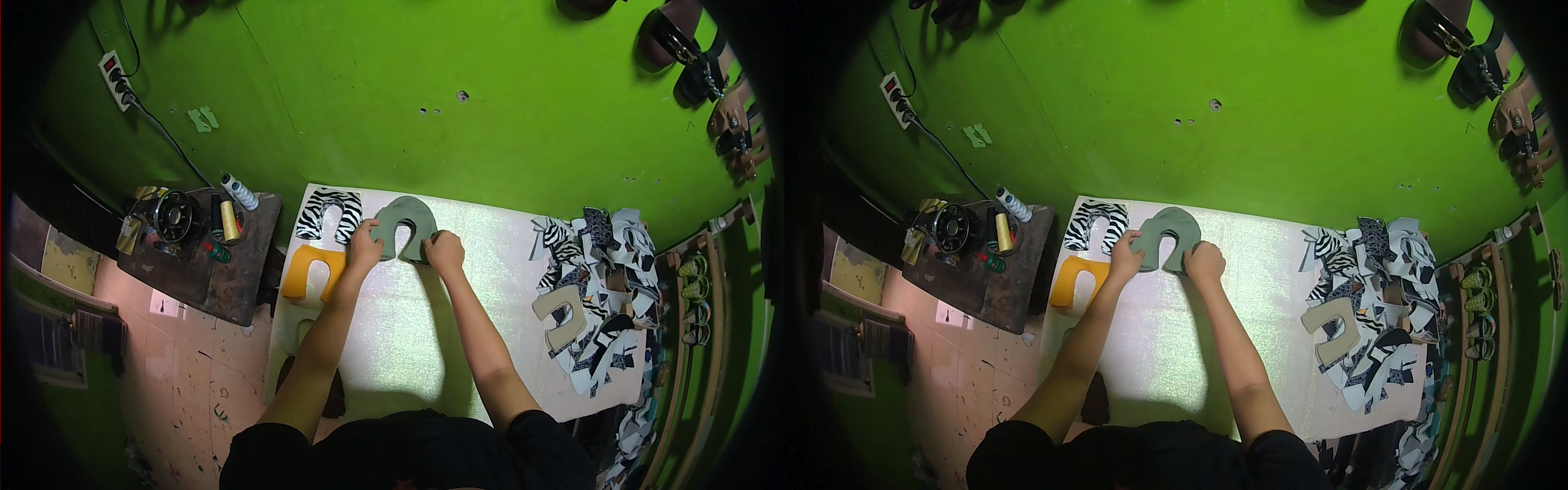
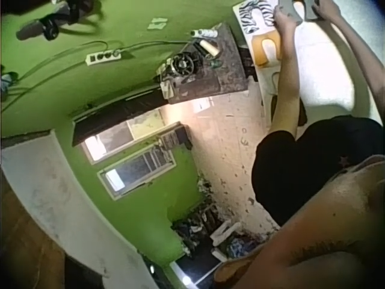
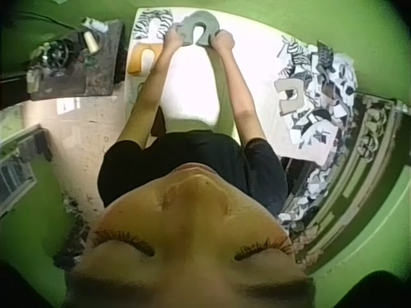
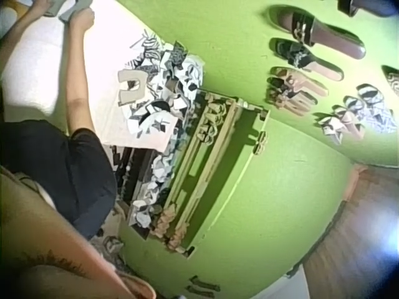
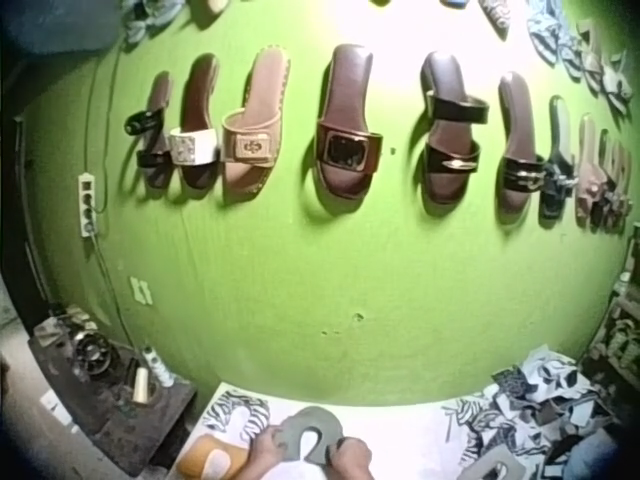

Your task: The recorder is sorting and inspecting various cut fabric and leather pieces of shoe uppers on a workbench.

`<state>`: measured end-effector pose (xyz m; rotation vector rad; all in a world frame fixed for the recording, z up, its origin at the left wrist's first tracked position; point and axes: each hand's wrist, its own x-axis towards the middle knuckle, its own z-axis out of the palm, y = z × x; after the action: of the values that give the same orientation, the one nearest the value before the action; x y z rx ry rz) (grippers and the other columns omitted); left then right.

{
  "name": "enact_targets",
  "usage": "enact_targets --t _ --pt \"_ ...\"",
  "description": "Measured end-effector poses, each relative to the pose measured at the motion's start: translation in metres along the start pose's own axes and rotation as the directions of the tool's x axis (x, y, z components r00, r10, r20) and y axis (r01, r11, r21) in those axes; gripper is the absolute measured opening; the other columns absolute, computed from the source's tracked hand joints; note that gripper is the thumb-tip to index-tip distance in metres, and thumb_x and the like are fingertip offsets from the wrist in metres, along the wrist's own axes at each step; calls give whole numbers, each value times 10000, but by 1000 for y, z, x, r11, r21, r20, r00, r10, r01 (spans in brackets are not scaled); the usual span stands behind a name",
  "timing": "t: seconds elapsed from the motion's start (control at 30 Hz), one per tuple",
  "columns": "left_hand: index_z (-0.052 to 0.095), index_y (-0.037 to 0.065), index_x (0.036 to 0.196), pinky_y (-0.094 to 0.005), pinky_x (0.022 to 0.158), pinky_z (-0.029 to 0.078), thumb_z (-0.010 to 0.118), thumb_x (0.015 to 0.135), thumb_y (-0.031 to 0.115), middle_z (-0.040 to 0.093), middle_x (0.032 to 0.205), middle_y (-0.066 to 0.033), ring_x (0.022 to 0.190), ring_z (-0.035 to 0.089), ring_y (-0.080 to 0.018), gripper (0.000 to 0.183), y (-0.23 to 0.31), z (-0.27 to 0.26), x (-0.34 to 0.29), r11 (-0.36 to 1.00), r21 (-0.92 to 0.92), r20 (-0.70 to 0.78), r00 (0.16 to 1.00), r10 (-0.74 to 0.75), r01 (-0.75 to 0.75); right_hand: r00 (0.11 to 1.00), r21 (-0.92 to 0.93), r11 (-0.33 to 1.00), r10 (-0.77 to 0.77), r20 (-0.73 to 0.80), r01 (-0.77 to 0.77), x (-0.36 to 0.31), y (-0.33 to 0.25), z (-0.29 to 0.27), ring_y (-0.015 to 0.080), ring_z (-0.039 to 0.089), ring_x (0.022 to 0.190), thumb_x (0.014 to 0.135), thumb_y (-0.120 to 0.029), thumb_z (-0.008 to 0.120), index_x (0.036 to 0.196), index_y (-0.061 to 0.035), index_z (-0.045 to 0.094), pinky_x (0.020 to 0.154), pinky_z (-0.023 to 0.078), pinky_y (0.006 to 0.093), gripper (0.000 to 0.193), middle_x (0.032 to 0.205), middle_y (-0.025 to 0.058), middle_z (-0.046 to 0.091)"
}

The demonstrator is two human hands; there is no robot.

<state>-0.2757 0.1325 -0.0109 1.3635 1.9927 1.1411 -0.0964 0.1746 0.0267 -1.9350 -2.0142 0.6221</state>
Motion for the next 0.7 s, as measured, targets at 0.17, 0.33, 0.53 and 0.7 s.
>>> enact_targets --t 0.17,0.33,0.53,0.7 --pt "543 28 1012 -357 804 445 627 655 5 581 965 -173 924 559 -312 368 2 -1 -1 1000 18 -41 999 13 -12 987 220 973 -29 -157 63 20 14 7 342 627 697 769 -208 575 786 39 585 662 499 400 247 746 226 620" --pt "548 18 989 -352 753 449 666 653 16 584 893 -160 850 566 -294 356 -5 -6 -7 994 110 -97 995 31 -20 997 493 867 70 26 -74 21 16 6 327 610 651 780 -157 569 816 40 574 635 494 390 201 735 230 610" --pt "548 14 972 -355 734 448 690 653 32 584 862 -151 825 566 -285 350 -2 -1 -8 995 97 -92 996 -13 21 989 351 929 -78 -126 118 22 44 29 300 624 577 762 -133 629 822 29 565 574 504 377 184 660 191 612" --pt "544 15 981 -354 719 448 696 653 34 577 857 -153 805 564 -290 363 -7 -7 -10 998 40 -86 996 -35 39 994 325 940 -82 -76 102 4 26 14 337 611 734 748 -146 650 927 17 546 664 497 399 263 850 204 618"
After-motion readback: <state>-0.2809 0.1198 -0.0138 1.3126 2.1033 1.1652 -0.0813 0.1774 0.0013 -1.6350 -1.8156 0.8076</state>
